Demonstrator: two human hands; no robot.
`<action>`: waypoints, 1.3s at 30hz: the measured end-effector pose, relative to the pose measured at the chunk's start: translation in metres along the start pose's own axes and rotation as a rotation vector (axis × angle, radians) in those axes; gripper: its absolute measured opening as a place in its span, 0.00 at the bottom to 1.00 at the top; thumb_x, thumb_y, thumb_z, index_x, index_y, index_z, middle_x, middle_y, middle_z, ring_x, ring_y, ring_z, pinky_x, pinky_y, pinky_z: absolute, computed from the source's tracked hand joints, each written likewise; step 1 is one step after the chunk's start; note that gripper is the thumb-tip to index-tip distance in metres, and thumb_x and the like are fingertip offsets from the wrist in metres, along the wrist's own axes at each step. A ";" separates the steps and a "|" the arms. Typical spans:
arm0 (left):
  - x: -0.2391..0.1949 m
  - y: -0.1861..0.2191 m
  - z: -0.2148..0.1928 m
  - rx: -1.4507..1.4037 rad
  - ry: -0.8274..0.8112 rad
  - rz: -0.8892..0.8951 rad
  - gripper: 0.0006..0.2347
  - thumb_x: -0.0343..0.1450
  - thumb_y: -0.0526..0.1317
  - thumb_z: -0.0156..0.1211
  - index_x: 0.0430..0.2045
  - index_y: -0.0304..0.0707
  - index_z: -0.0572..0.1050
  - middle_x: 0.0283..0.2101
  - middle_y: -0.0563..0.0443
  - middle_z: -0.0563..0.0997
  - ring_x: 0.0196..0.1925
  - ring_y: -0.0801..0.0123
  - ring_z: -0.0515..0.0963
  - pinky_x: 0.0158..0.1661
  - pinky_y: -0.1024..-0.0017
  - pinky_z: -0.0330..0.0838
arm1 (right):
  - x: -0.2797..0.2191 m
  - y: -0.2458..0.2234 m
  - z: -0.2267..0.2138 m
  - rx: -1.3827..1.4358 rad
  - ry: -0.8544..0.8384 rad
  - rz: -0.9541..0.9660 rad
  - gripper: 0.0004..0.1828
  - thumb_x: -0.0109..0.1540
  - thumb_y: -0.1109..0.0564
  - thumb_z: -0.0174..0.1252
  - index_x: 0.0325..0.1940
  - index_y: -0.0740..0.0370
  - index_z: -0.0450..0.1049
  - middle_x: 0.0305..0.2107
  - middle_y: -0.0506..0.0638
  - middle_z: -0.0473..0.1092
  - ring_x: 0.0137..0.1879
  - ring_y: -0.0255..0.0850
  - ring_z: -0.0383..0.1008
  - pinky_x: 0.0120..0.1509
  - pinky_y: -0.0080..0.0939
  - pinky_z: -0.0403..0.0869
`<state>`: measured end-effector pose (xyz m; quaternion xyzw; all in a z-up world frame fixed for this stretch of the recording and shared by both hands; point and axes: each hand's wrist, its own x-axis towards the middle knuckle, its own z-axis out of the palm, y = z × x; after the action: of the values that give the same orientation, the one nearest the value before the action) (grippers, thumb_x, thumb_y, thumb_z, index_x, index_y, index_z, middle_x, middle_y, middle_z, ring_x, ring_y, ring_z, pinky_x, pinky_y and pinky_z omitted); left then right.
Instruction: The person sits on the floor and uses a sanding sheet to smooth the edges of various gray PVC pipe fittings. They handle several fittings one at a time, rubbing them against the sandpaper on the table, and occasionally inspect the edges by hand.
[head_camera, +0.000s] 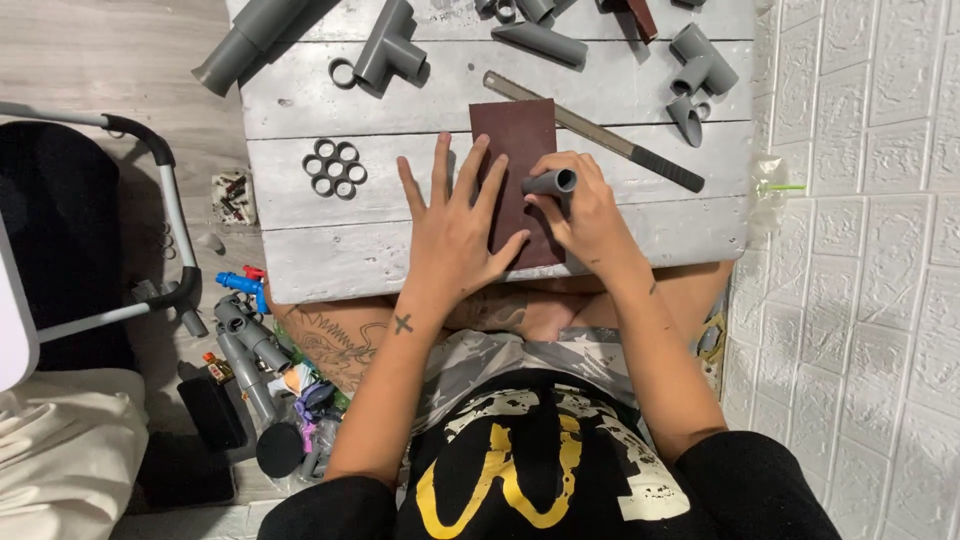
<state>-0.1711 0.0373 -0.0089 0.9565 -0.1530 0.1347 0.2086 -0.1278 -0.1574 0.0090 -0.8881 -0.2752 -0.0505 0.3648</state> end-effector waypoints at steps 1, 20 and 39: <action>0.002 -0.001 -0.001 0.001 -0.002 0.002 0.34 0.67 0.59 0.68 0.67 0.41 0.69 0.73 0.40 0.63 0.78 0.35 0.45 0.66 0.29 0.17 | 0.000 0.002 0.001 0.002 0.002 0.002 0.12 0.65 0.64 0.64 0.50 0.61 0.70 0.40 0.51 0.72 0.47 0.53 0.74 0.58 0.51 0.72; 0.029 -0.001 -0.017 -0.126 -0.516 -0.321 0.63 0.44 0.65 0.81 0.77 0.54 0.50 0.78 0.32 0.30 0.75 0.27 0.21 0.59 0.21 0.10 | 0.001 0.016 0.010 -0.003 -0.036 0.002 0.12 0.66 0.58 0.62 0.51 0.56 0.70 0.41 0.47 0.71 0.45 0.48 0.70 0.50 0.44 0.67; 0.029 0.002 -0.017 -0.160 -0.524 -0.422 0.64 0.40 0.63 0.84 0.76 0.64 0.51 0.77 0.30 0.24 0.73 0.26 0.17 0.54 0.15 0.12 | 0.001 0.025 0.006 -0.054 -0.043 -0.040 0.11 0.67 0.52 0.58 0.51 0.56 0.69 0.42 0.49 0.70 0.44 0.49 0.70 0.48 0.46 0.64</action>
<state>-0.1484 0.0358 0.0159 0.9498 -0.0104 -0.1741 0.2598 -0.1151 -0.1675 -0.0104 -0.8928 -0.2994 -0.0462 0.3335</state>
